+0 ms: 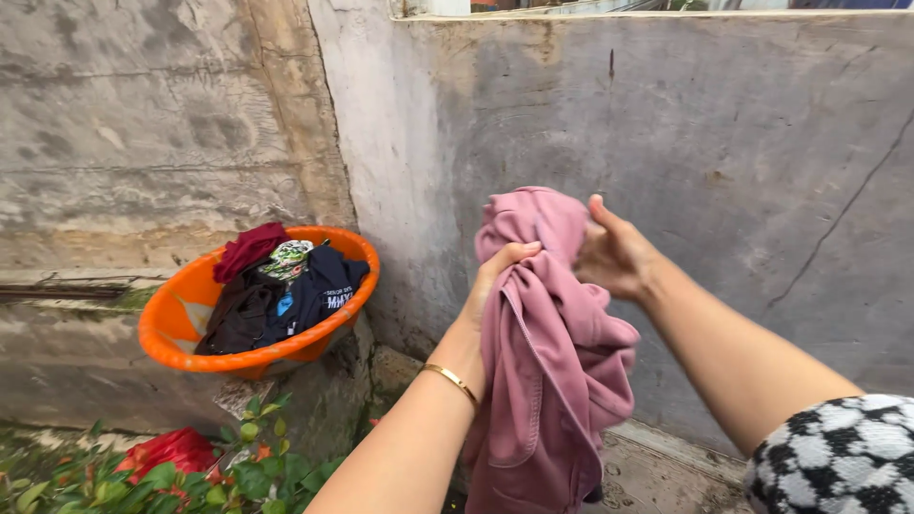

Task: Hanging clothes from a laundry basket onto an outdoor drying rack.

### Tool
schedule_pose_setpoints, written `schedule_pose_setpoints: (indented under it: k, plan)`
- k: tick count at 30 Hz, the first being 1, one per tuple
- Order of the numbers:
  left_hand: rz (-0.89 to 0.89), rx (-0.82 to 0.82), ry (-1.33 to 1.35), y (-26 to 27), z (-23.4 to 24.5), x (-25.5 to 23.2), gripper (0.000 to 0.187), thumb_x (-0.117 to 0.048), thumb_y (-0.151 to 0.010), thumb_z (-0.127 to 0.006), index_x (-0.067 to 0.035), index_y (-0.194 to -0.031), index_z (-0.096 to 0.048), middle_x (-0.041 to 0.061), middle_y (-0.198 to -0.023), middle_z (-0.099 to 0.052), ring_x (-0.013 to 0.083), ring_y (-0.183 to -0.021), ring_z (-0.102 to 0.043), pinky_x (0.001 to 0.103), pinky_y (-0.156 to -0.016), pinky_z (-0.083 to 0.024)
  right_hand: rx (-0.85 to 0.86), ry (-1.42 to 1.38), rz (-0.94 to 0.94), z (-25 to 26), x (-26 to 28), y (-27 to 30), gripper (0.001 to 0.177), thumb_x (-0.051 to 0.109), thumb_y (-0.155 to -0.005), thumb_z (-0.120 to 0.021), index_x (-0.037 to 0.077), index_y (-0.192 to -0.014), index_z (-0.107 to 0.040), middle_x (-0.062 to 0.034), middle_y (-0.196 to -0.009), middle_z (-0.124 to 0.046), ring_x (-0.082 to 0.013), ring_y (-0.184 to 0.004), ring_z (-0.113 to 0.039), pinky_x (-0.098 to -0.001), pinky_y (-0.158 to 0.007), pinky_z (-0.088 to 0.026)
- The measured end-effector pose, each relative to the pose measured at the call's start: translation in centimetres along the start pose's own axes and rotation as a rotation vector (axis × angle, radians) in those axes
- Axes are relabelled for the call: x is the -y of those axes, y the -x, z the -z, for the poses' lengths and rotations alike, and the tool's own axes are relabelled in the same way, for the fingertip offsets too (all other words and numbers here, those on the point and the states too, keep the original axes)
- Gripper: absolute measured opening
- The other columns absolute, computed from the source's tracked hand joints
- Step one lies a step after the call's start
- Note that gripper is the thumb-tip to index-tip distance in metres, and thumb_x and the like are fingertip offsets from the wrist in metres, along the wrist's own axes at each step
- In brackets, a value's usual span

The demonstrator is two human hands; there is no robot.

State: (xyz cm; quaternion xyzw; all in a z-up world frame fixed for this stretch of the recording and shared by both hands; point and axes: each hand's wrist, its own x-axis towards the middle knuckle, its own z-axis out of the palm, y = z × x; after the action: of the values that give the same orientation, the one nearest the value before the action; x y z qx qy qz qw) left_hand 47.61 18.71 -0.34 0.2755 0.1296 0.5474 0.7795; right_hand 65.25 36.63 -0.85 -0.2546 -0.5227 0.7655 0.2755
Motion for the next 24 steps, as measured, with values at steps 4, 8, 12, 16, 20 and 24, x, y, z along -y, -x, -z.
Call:
schedule_pose_setpoints:
  k: [4,8,12,16,20,24]
  plan:
    - [0.056,0.13,0.025,-0.5,0.1,1.2,0.05,-0.038,-0.097,-0.068,0.009,-0.113,-0.065,0.023,-0.097,-0.072,0.0306,-0.084,-0.073,0.04,-0.081,-0.062,0.339,-0.325,0.145,-6.8,-2.2,2.1,0.096,0.08,-0.067,-0.065,0.011,-0.134,-0.067,-0.0157,-0.141,-0.061,-0.0335,-0.131,-0.055,-0.0547,-0.115,-0.038]
    - [0.082,-0.015,-0.004,0.0,0.3,2.0,0.063,-0.052,-0.089,-0.069,-0.001,-0.125,-0.064,0.021,-0.104,-0.073,0.0279,-0.091,-0.075,0.039,-0.083,-0.062,0.336,-0.524,0.265,-4.9,-3.2,-0.4,0.078,0.066,-0.069,-0.074,0.01,-0.124,-0.07,-0.0212,-0.13,-0.065,-0.038,-0.12,-0.063,-0.0582,-0.107,-0.046]
    - [0.265,-0.104,-0.032,-1.0,2.3,2.5,0.063,-0.041,-0.085,-0.086,-0.003,-0.13,-0.063,0.015,-0.108,-0.073,0.0214,-0.094,-0.073,0.034,-0.088,-0.06,0.294,-0.415,0.16,-3.8,-1.9,-2.0,0.036,0.031,-0.08,-0.074,0.003,-0.102,-0.069,-0.0224,-0.112,-0.072,-0.033,-0.096,-0.072,-0.0508,-0.092,-0.058]
    - [0.102,-0.459,-0.746,-0.3,0.4,2.0,0.056,-0.026,-0.069,-0.09,0.007,-0.111,-0.073,0.016,-0.104,-0.078,0.0213,-0.089,-0.075,0.032,-0.082,-0.062,0.078,-0.293,-0.014,-5.1,-1.1,-2.6,0.017,0.016,-0.075,-0.072,0.008,-0.089,-0.069,-0.0173,-0.098,-0.074,-0.03,-0.084,-0.071,-0.0473,-0.084,-0.06]
    - [-0.01,-0.631,-1.005,-0.2,1.9,2.8,0.046,-0.027,-0.058,-0.088,0.007,-0.089,-0.079,0.014,-0.096,-0.08,0.0196,-0.086,-0.075,0.031,-0.078,-0.06,-0.077,0.018,-0.091,-6.7,-2.0,-3.6,0.016,0.016,-0.079,-0.076,0.004,-0.086,-0.071,-0.013,-0.084,-0.07,-0.0248,-0.074,-0.064,-0.0426,-0.07,-0.057]
    - [-0.088,-0.839,-1.243,1.1,2.2,3.0,0.055,-0.038,-0.057,-0.089,0.005,-0.091,-0.078,0.013,-0.099,-0.078,0.0175,-0.089,-0.075,0.03,-0.083,-0.058,-0.408,0.291,0.016,-9.7,-2.8,-3.7,0.026,0.016,-0.075,-0.078,-0.005,-0.087,-0.069,-0.0143,-0.083,-0.07,-0.0269,-0.075,-0.065,-0.044,-0.067,-0.055]
